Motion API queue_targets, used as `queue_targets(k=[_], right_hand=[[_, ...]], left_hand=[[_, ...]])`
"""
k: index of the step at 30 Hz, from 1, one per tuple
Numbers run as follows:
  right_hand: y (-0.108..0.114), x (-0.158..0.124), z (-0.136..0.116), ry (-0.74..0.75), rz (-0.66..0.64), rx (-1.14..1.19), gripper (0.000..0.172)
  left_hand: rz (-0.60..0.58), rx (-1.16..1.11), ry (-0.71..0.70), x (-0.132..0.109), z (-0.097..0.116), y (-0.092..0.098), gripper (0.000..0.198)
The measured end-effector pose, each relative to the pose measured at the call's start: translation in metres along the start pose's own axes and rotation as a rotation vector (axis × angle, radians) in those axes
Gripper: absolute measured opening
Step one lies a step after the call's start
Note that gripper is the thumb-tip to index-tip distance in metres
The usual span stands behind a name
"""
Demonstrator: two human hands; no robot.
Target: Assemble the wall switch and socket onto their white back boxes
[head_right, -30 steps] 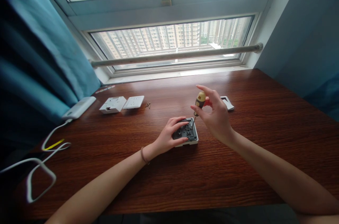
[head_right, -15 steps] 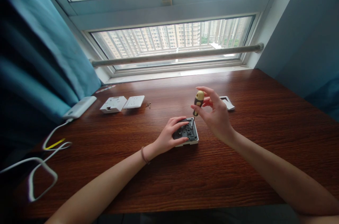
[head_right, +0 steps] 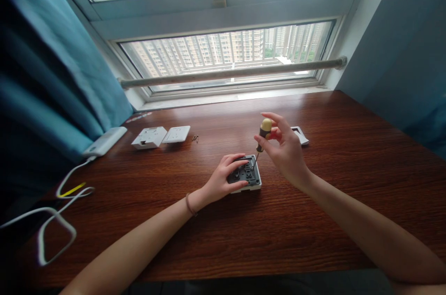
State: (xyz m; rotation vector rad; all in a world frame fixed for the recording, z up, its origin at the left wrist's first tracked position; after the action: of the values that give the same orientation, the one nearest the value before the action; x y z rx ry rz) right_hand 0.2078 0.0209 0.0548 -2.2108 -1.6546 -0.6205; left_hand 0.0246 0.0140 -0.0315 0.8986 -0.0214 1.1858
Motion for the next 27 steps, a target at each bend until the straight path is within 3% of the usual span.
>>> queue_targets(k=[7,14,19,22,25,27], right_hand=[[-0.004,-0.005,-0.01,-0.039,-0.085,0.14,0.032],[-0.001,-0.001,0.004,0.055,0.011,0.021,0.044],[-0.005,-0.005,-0.001,0.005,-0.064,0.112,0.045],[-0.003,-0.004,-0.006,0.016,-0.036,0.113,0.045],[0.004,0.002,0.0,-0.06,0.04,0.169,0.042],[0.012,0.003,0.014,-0.21,0.084,0.257,0.036]], left_hand=[[-0.006,0.003,0.003,0.0,0.0,0.0,0.05],[-0.008,0.005,0.001,0.0,0.0,0.0,0.05],[-0.014,0.014,0.003,0.0,-0.001,0.0,0.05],[-0.011,0.01,0.002,0.0,-0.002,0.0,0.05],[-0.013,-0.006,0.007,0.001,-0.002,0.0,0.05],[-0.017,-0.027,0.013,0.001,-0.002,0.001,0.05]])
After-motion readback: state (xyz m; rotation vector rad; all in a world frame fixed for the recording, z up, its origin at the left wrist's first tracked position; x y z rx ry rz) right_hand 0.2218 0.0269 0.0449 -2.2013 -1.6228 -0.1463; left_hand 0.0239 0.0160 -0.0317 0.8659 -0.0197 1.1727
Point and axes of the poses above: each hand's wrist, its own x-axis towards the middle knuckle, its own y-axis out of the back of the hand, z = x × y, the point moved 3 cm from there along x, towards the middle knuckle, and after that the axes turned 10 degrees about z, right-handed, at the moved point
